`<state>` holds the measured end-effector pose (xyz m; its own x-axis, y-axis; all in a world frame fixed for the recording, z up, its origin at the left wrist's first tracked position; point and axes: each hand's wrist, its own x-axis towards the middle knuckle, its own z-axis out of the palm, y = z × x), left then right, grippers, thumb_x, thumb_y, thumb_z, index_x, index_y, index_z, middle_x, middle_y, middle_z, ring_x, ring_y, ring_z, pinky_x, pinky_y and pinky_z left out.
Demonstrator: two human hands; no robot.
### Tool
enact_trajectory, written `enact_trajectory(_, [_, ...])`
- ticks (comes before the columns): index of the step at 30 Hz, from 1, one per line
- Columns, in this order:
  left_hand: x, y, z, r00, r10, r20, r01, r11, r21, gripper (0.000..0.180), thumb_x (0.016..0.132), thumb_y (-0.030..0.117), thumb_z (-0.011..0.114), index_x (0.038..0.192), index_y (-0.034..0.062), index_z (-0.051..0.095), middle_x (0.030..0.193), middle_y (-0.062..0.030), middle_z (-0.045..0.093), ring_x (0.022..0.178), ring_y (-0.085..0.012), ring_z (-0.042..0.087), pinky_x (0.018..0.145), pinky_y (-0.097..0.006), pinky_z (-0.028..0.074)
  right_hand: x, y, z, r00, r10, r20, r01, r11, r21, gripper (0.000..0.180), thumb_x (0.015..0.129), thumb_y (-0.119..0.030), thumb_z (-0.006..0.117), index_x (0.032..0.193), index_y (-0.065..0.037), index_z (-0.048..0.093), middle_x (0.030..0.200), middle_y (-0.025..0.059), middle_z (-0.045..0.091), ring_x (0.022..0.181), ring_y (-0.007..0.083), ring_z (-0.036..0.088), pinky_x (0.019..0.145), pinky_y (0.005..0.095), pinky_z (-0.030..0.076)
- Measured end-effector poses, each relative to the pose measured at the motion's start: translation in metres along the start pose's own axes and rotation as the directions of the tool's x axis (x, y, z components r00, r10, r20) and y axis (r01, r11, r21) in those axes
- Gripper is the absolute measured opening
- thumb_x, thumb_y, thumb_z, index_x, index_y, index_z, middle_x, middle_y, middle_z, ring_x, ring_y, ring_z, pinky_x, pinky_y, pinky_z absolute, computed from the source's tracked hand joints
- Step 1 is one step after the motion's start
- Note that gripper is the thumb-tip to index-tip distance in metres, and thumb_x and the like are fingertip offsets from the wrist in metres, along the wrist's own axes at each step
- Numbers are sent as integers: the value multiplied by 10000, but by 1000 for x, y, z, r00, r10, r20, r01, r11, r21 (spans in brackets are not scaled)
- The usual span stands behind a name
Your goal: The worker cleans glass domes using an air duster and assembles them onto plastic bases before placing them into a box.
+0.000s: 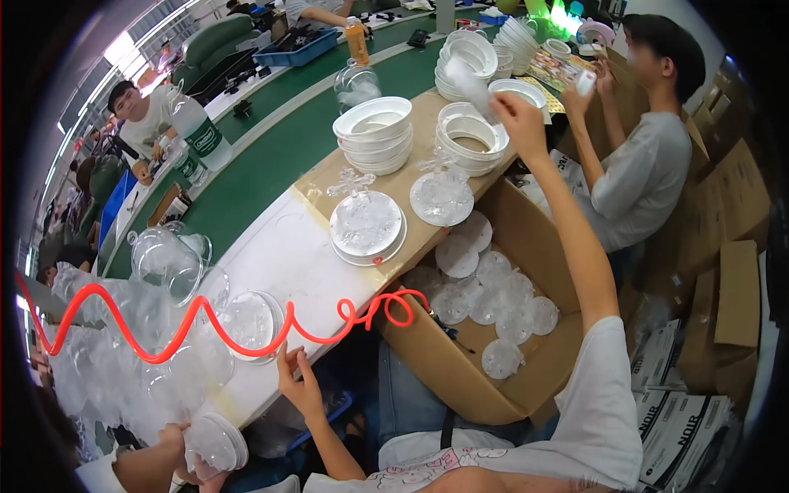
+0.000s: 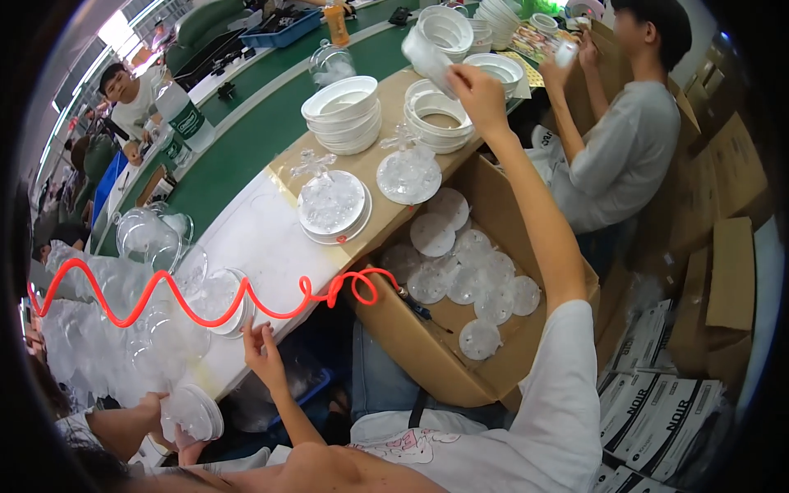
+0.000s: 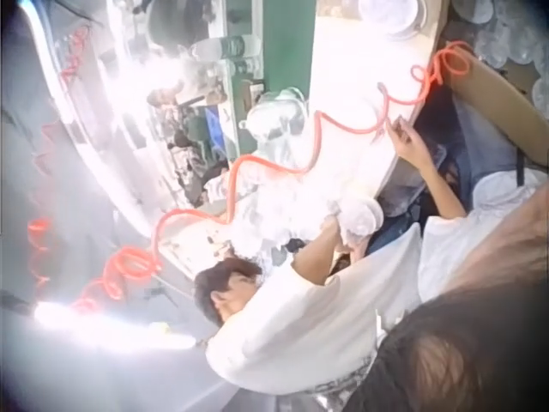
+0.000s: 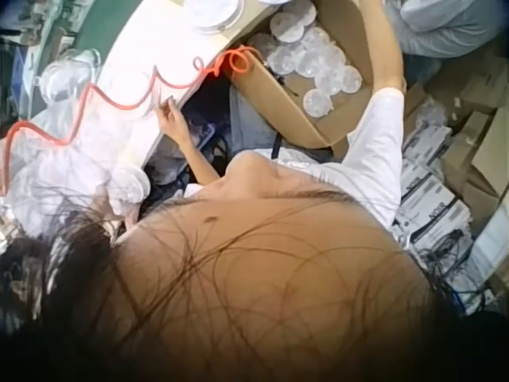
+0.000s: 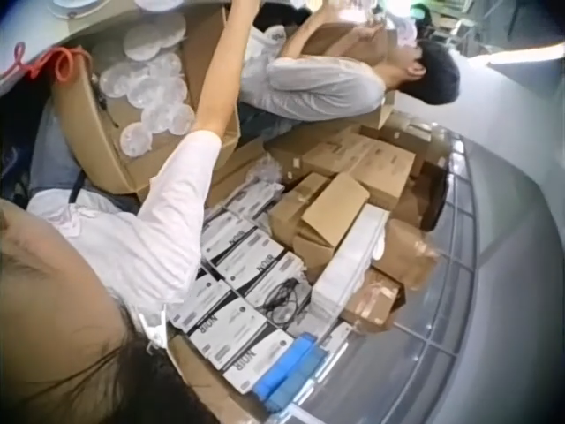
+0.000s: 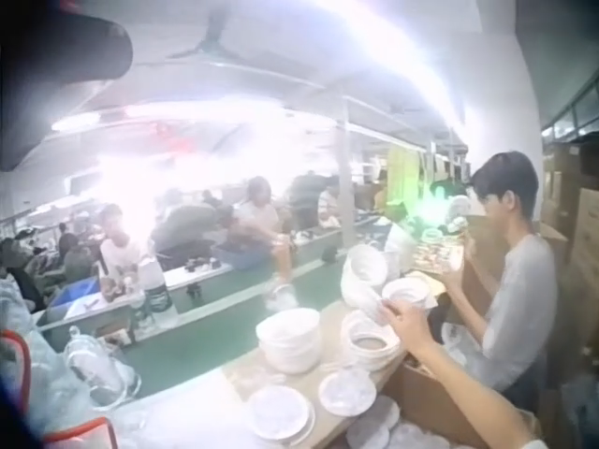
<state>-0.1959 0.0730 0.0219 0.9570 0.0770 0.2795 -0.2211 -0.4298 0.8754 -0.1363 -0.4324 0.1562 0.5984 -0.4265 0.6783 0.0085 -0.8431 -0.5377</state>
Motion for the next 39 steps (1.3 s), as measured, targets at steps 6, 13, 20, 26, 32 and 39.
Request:
enact_trajectory(6, [63,27,37,967,250,-42,-252,966,-60,522,795,8,628,1268,-6,406,1029,-113,580,906,-182,567,743,-289,477,-79,-139,38,882,73,465,-471,139,871,246,872,-118,563,1096,-33,506,1013,69,595,905,143,594,823,286,490])
enact_trajectory(13, [60,72,47,816,574,-67,-547,805,231,718,701,308,719,1290,20,427,1187,-193,469,1128,-326,432,941,-448,342,-183,-197,135,516,-269,813,-840,25,542,179,882,-127,556,1027,-51,485,940,45,579,902,117,586,796,280,495])
enact_trajectory(20, [39,27,38,832,447,329,-507,853,125,625,680,206,739,1220,27,482,1184,-127,513,1208,-340,397,1017,-491,252,-195,-171,145,358,-1,934,-924,143,354,279,905,-181,515,1149,-47,499,970,23,586,869,97,584,749,262,503])
enact_trajectory(26, [38,-9,24,796,410,446,-530,828,184,563,670,152,730,1183,72,513,1214,-129,492,1244,-325,365,1039,-559,178,-161,-185,165,346,21,938,-828,477,294,330,908,-276,485,1133,-45,559,906,25,590,787,107,565,698,263,496])
enact_trajectory(32, [40,0,20,865,352,359,-465,830,308,454,708,-11,601,1151,61,530,1297,-130,431,1267,-332,339,1054,-568,113,-179,-184,140,262,25,965,-900,366,235,223,881,-245,564,992,-67,490,834,26,558,767,93,564,688,247,492])
enact_trajectory(39, [62,22,41,903,278,327,-328,938,109,392,754,173,674,1115,55,582,1004,-118,611,960,-263,573,985,-399,289,-213,-172,127,315,-128,940,-636,707,309,270,816,-225,620,992,-26,565,806,98,654,694,138,611,633,271,474])
